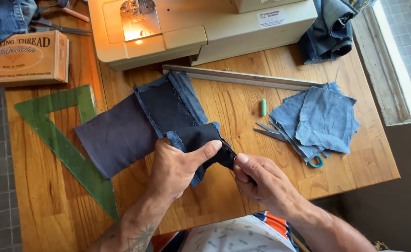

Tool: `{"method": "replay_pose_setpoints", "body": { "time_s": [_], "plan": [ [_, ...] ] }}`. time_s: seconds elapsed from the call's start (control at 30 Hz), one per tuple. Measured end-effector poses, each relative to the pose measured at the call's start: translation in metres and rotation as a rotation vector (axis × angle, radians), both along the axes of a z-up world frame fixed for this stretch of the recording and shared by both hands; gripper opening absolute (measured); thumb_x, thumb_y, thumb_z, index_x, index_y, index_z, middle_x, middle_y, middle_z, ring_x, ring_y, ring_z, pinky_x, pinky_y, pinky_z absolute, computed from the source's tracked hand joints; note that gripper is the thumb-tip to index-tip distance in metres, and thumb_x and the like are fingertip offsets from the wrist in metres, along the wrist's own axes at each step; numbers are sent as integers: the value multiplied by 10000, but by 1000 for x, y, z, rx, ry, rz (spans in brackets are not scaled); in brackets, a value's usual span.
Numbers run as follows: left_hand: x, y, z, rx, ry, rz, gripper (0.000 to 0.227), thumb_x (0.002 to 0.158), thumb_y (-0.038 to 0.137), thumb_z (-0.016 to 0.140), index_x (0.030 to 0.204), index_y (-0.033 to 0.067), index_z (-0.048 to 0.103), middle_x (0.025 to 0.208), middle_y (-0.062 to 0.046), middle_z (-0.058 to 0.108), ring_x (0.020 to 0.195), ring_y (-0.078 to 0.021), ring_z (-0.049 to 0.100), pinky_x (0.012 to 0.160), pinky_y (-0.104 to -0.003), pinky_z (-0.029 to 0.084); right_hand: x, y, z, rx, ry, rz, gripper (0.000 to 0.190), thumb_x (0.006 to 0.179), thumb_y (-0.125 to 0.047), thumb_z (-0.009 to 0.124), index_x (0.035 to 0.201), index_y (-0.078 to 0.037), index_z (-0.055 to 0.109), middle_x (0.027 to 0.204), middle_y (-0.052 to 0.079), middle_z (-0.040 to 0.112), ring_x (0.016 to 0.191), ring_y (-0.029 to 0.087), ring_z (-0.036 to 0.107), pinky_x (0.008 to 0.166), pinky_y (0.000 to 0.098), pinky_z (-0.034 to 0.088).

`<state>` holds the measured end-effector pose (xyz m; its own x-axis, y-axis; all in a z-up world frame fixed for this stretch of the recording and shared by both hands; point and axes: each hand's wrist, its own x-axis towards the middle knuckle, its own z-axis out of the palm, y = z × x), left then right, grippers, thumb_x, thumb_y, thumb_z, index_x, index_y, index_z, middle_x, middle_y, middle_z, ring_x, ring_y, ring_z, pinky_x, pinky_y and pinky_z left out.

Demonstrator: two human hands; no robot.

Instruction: Trimming the edges of denim fabric pieces using thread snips on a wooden table next to a sewing machine

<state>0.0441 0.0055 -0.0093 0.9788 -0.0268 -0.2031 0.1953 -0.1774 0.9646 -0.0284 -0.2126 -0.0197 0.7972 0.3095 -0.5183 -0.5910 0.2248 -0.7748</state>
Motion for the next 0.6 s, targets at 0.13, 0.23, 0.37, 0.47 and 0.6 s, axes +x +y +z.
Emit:
{"method": "replay_pose_setpoints", "body": {
  "time_s": [0.13, 0.23, 0.37, 0.47, 0.6],
  "plan": [
    [-2, 1, 2, -10, -11, -19, 144, 858, 178, 1013, 940, 119, 910, 927, 54, 881, 861, -103, 816, 857, -314, 689, -4, 1, -4, -6, -3, -16, 550, 1226, -464, 530, 807, -138, 387, 630, -10, 296, 544, 123, 272, 484, 331, 166],
    [-4, 3, 1, -24, -62, -47, 132, 876, 181, 1004, 915, 123, 892, 908, 64, 861, 857, -101, 800, 848, -319, 681, -4, 3, -4, -22, -49, -18, 564, 1218, -472, 533, 786, -151, 365, 610, -11, 293, 536, 124, 258, 484, 333, 169],
    [-6, 2, 3, -28, -48, -47, 147, 864, 195, 996, 966, 116, 925, 972, 39, 913, 927, -113, 849, 938, -315, 693, -8, 5, -2, -34, -51, -20, 556, 1219, -483, 523, 801, -140, 395, 596, 0, 312, 527, 123, 250, 475, 327, 175],
    [-8, 4, 4, -64, -1, -42, 136, 873, 185, 999, 979, 116, 949, 940, 71, 885, 890, -86, 812, 894, -300, 681, -10, 8, 2, -23, -93, -34, 538, 1212, -469, 534, 810, -136, 402, 610, -14, 292, 542, 120, 255, 497, 323, 162],
    [-8, 8, 9, -16, 66, 4, 231, 813, 252, 1019, 999, 144, 937, 978, 48, 935, 908, -112, 871, 924, -303, 705, -13, 12, 4, -35, -53, -46, 536, 1217, -464, 527, 821, -114, 435, 593, -9, 294, 530, 118, 251, 484, 322, 152]
  ]
}}
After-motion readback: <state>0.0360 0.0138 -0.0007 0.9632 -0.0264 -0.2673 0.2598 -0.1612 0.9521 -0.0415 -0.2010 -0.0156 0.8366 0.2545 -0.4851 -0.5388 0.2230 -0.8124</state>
